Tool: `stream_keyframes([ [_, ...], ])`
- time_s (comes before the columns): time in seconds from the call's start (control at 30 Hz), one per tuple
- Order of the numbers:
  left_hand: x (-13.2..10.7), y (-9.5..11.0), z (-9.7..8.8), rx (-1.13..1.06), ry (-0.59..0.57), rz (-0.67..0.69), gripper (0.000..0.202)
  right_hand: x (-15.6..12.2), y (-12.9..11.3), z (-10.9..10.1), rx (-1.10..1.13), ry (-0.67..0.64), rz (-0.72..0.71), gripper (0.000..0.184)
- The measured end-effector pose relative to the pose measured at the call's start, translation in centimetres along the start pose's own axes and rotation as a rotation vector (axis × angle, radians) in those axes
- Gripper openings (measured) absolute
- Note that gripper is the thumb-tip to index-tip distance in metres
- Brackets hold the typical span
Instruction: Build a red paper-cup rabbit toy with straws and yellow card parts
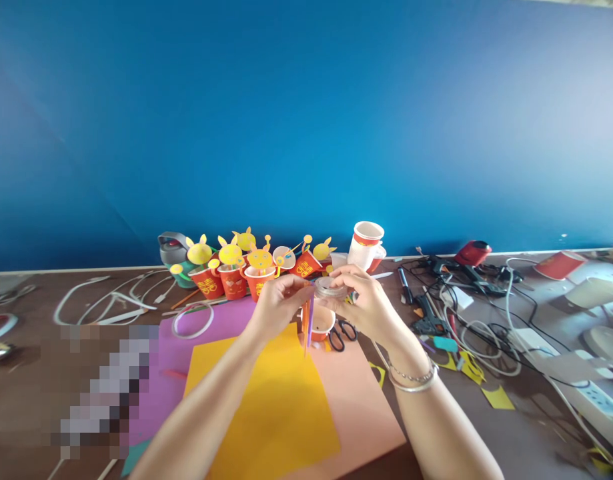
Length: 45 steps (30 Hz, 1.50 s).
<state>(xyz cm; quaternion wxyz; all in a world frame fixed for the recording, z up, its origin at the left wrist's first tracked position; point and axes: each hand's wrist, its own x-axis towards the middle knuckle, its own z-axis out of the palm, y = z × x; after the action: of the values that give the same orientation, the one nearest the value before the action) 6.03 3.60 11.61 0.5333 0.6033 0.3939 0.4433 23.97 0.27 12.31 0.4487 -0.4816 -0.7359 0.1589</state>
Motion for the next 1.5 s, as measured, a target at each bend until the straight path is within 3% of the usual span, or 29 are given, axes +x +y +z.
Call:
stream_keyframes([
  [0.2, 0.3, 0.2, -0.4, 0.014, 0.010, -0.062, 0.029, 0.6, 1.7, -1.4, 0.062, -0.123, 0.083, 0.025],
  [0.27, 0.6, 0.1, -0.7, 0.036, 0.012, -0.091, 0.027, 0.4, 2.9, -2.0, -0.082, -0.227, 0.188, 0.029],
  [0.33, 1.0, -0.1, -1.1, 0.030, 0.009, -0.126, 0.025, -0.2, 3.9, -1.9, -0.312, -0.426, 0.297, 0.025],
  [0.4, 1.5, -0.3, -1.4, 0.001, 0.000, -0.169, 0.025, -1.2, 4.7, -0.9, -0.523, -0.588, 0.384, 0.015],
  [0.43, 1.7, -0.3, -1.4, -0.018, -0.012, -0.185, 0.025, -1.9, 5.0, 0.0, -0.548, -0.603, 0.397, 0.008],
  [0.6, 2.8, -0.5, -0.9, -0.157, -0.010, -0.230, 0.024, -4.5, 5.3, 4.3, -0.640, -0.458, 0.446, 0.026],
  [0.7, 2.9, -0.8, -0.6, -0.273, 0.073, -0.255, 0.024, -4.8, 5.4, 4.8, -0.662, -0.427, 0.483, 0.022],
  [0.9, 2.0, -2.3, -0.9, -0.409, 0.179, -0.234, 0.019, -4.7, 4.5, 1.2, -0.606, -0.443, 0.404, 0.015],
  [1.1, 1.3, -2.8, -0.7, -0.570, 0.251, -0.214, 0.011, -5.9, 4.9, -2.7, -0.189, -0.417, 0.418, 0.022],
  [1.3, 1.3, -2.8, -0.3, -0.691, 0.336, -0.253, 0.007, -6.1, 4.2, -3.6, 0.004, -0.335, 0.330, 0.020],
  [1.4, 1.3, -2.7, -0.2, -0.762, 0.352, -0.290, 0.006, -5.3, 3.1, -2.2, 0.157, -0.190, 0.296, 0.024],
  [1.5, 1.0, -2.4, 0.2, -0.790, 0.322, -0.335, 0.009, -3.7, 2.3, 0.3, 0.183, 0.160, 0.258, 0.039],
])
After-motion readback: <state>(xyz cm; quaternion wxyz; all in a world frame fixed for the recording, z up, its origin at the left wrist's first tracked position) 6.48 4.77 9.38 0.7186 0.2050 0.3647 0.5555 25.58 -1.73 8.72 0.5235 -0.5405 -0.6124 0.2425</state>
